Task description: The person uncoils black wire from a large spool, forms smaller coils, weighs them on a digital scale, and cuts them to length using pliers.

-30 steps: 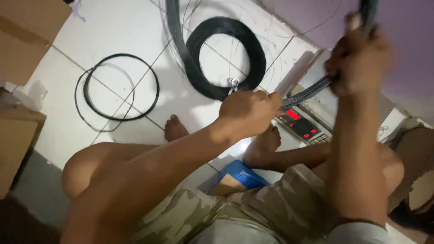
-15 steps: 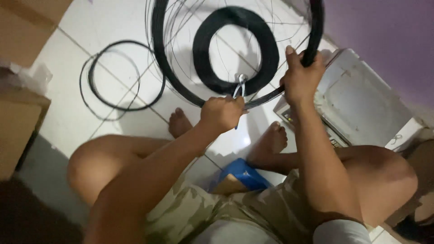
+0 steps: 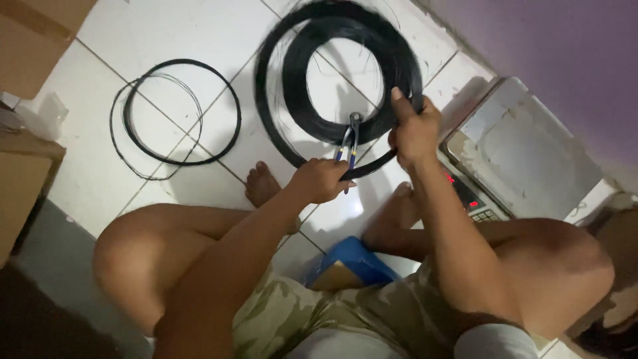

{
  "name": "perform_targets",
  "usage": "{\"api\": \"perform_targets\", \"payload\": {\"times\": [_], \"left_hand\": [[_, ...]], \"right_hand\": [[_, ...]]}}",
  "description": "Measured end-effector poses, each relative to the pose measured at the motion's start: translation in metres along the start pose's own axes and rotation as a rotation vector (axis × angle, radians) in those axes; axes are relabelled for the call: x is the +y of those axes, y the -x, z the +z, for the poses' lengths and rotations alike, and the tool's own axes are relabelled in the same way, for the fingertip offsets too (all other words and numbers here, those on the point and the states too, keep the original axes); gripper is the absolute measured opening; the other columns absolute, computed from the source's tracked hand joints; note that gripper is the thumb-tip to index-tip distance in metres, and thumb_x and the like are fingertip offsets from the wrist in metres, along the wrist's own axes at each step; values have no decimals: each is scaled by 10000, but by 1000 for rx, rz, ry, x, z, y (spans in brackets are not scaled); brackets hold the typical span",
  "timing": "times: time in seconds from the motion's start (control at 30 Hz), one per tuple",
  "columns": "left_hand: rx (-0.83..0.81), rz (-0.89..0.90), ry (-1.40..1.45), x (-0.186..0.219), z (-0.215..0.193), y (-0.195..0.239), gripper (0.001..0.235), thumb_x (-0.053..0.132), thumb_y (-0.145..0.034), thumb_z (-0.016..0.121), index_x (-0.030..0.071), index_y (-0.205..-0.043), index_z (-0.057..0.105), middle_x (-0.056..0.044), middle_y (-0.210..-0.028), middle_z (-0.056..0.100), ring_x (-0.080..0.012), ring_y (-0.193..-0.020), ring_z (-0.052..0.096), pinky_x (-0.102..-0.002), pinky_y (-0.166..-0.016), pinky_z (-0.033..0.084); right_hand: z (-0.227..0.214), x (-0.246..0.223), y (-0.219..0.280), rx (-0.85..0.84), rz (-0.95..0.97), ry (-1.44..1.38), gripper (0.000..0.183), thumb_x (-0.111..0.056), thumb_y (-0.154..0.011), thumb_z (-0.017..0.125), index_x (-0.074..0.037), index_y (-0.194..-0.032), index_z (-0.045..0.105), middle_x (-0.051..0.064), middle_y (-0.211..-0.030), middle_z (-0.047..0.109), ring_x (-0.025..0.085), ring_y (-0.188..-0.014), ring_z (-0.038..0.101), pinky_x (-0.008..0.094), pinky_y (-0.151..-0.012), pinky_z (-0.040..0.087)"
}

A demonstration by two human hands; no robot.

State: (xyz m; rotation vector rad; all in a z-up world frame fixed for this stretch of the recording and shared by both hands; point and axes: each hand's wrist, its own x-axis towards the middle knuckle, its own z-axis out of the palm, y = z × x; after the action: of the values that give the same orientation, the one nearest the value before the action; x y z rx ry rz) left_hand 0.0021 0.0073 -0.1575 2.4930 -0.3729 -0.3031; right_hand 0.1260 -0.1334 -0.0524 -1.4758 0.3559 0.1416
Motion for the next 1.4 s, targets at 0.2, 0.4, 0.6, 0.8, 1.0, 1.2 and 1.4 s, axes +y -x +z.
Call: {"api": "perform_targets", "payload": {"times": [0.2,0.4,0.6,0.8,1.0,1.2,1.4], "left_hand": [[-98,-282,198,2,-42,-17,771,501,-680,782,158,-1328,543,-117,-1195,658,-339,-1139,619,-502,-962,473],[347,-553,1318,38,-111,-32,895,525,-774,765,13,-1418,412,-247,-1241,587,-347,-1218,575,-448,-934,511],[595,-514,1226,55,-105,-44,436,268,-880,649,-4,-1196,523,-154,-840,709,-201,-720,726,-313,-653,584],[515,-344,1073,69,-117,-41,354,259,-883,630,90,-1186,561,-164,-1012,677,-286,-908,729,-372,-693,639],[842,-541,974,-23,-101,-42,140,208,-832,549,107,-910,606,-43,-587,563,-146,-490,597,-281,-401,483],[750,-627,918,-11,-135,-10,356,408,-947,528,81,-813,576,-18,-579,496,-129,-472,537,-250,-398,405],[667,-614,975,25,-165,8,300,300,-971,518,68,-790,578,-56,-538,538,-148,-449,576,-254,-411,483]], "right_hand": [[-2,61,-24,-69,-157,24,335,-217,-915,743,-72,-671,565,10,-505,471,104,-390,445,244,-372,323],[1,84,12,-140,-353,396,273,-181,-907,741,-72,-698,603,51,-549,521,153,-532,482,297,-498,370],[2,135,57,-196,-473,235,158,-103,-911,700,-72,-805,588,84,-608,613,139,-621,613,262,-563,455],[14,90,75,-408,-602,102,126,-70,-964,609,-16,-1057,544,153,-989,662,269,-1008,640,419,-859,500],[6,21,78,-821,-374,684,240,-80,-783,705,10,-1003,670,241,-889,688,410,-866,692,450,-729,551],[2,54,45,-556,-303,667,230,-150,-829,713,-92,-1049,679,140,-841,687,337,-818,691,411,-684,534],[14,56,34,-621,-259,650,264,-199,-821,729,-146,-1077,695,97,-877,698,280,-848,685,371,-692,530]]}}
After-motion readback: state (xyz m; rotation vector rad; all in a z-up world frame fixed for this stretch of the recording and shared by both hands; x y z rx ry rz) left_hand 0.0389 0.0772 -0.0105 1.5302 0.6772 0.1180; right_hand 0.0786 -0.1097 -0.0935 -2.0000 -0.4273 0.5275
